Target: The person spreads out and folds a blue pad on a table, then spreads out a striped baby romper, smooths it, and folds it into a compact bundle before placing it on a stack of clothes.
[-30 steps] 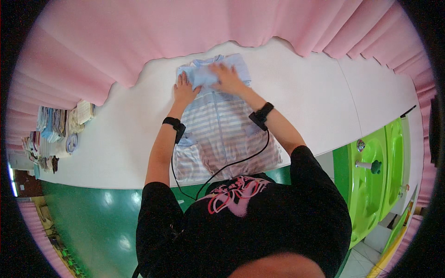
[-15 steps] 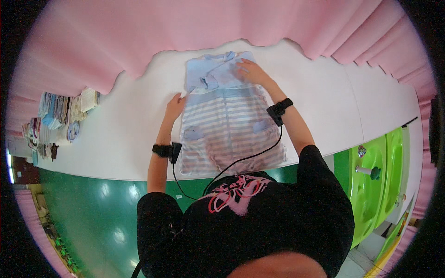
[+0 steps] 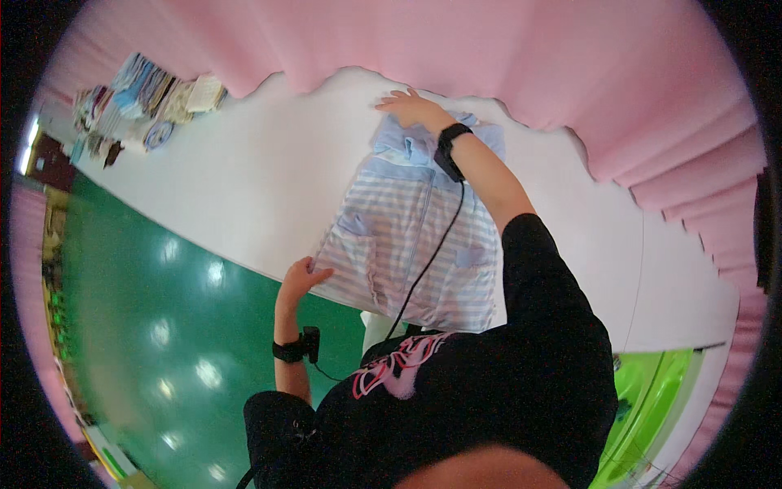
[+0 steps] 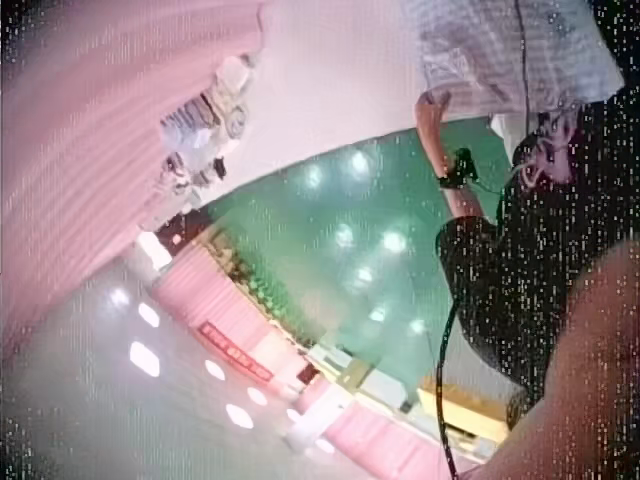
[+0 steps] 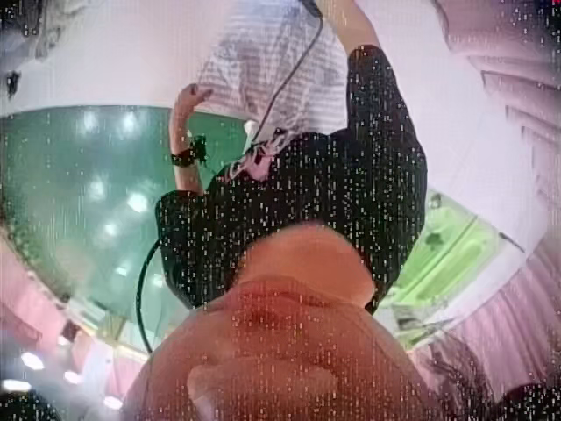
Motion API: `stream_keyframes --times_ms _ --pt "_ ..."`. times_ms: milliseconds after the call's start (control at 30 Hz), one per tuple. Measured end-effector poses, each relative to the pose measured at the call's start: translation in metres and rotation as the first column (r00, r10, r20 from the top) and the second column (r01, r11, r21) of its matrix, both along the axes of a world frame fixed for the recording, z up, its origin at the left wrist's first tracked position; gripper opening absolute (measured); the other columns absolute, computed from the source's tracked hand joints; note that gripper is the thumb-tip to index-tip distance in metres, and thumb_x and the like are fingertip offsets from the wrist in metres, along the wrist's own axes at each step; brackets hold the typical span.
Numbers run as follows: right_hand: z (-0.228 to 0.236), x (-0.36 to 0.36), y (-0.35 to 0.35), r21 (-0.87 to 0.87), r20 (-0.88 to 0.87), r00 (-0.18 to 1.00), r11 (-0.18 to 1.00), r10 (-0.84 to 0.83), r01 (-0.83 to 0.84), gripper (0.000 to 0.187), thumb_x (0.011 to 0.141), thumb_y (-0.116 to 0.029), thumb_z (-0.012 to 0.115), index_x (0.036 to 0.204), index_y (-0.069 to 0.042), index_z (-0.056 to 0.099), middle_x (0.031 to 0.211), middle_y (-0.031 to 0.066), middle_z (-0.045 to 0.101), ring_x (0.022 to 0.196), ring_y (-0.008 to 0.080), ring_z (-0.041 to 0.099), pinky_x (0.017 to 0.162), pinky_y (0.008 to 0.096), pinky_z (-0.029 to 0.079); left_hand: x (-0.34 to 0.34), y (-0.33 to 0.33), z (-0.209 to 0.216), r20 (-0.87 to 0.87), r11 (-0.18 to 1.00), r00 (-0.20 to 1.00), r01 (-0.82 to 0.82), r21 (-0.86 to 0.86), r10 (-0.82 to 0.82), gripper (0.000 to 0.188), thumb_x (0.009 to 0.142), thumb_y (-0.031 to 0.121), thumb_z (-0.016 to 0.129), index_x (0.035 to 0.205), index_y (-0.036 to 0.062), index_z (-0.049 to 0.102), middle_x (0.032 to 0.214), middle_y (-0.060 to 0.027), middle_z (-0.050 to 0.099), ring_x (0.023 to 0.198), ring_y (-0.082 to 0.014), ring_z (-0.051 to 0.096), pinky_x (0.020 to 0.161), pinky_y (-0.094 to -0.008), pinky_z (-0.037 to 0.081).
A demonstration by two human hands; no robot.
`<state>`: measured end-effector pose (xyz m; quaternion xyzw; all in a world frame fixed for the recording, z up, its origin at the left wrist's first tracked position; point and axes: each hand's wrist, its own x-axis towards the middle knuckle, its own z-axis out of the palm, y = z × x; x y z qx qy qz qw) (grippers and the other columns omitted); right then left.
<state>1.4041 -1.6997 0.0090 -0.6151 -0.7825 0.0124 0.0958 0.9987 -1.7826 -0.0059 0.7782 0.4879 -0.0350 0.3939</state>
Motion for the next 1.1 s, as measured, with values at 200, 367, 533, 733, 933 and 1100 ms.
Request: stream_keyframes --times_ms 200,367,533,733,933,1100 --pt "0.013 -0.001 0.009 -0.275 0.435 0.889 0.919 -0.144 0.284 0.042 0.056 -0.008 0.061 0.097 -0.014 0.056 0.102 0.0095 0.052 0.100 0.0252 0.045 0.087 0.0486 0.028 -0.004 0.025 -0.025 0.035 0.958 0.992 -0.129 0.257 0.124 0.037 0.056 0.029 0.068 0.070 -0.0011 0.052 0.060 -0.0144 0.052 0.054 -0.0231 0.049 0.052 -0.0340 0.038" --pt "0.023 0.030 -0.029 -0.191 0.214 0.949 0.943 -0.232 0.274 0.030 0.058 -0.012 0.060 0.088 -0.011 0.058 0.087 0.0118 0.057 0.086 0.0280 0.052 0.076 0.0420 0.039 -0.002 0.088 -0.022 0.301 0.609 0.929 -0.368 0.702 0.214 0.039 0.055 0.025 0.068 0.076 -0.0018 0.049 0.067 -0.0159 0.054 0.059 -0.0258 0.052 0.054 -0.0334 0.040" --pt "0.039 0.073 -0.105 0.134 -0.171 0.954 0.953 -0.247 0.270 0.027 0.062 -0.013 0.056 0.089 -0.009 0.053 0.080 0.0147 0.056 0.079 0.0313 0.052 0.069 0.0378 0.042 0.061 0.054 0.073 0.391 0.717 0.881 -0.451 0.532 0.264 0.032 0.062 0.011 0.063 0.089 0.0014 0.050 0.075 -0.0130 0.057 0.064 -0.0262 0.055 0.058 -0.0324 0.043" --pt "0.038 0.086 -0.224 0.347 -0.226 0.949 0.892 -0.221 0.291 0.036 0.060 -0.001 0.055 0.095 -0.008 0.052 0.094 0.0101 0.054 0.089 0.0261 0.050 0.078 0.0349 0.039 0.056 -0.088 0.063 0.359 0.540 0.933 -0.313 0.781 0.021 0.034 0.062 -0.001 0.055 0.095 0.0062 0.049 0.092 -0.0093 0.056 0.075 -0.0229 0.056 0.065 -0.0318 0.045" --pt "-0.002 0.076 -0.270 0.339 -0.007 0.988 0.929 -0.157 0.150 0.061 0.057 0.006 0.053 0.113 -0.015 0.042 0.105 0.0075 0.051 0.100 0.0231 0.045 0.087 0.0333 0.034 0.055 -0.173 -0.023 0.111 0.556 0.991 -0.049 0.830 -0.078 0.051 0.058 -0.003 0.050 0.108 0.0041 0.044 0.106 -0.0104 0.050 0.100 -0.0240 0.047 0.085 -0.0365 0.037" --pt "-0.008 0.078 -0.271 0.252 -0.032 0.979 0.946 -0.203 0.204 0.061 0.057 0.005 0.055 0.113 -0.016 0.042 0.112 0.0059 0.047 0.105 0.0213 0.042 0.090 0.0337 0.031 0.070 -0.179 -0.017 0.007 0.479 0.999 0.011 0.878 -0.035 0.056 0.058 -0.003 0.048 0.113 0.0068 0.043 0.107 -0.0115 0.049 0.100 -0.0236 0.047 0.083 -0.0356 0.038"
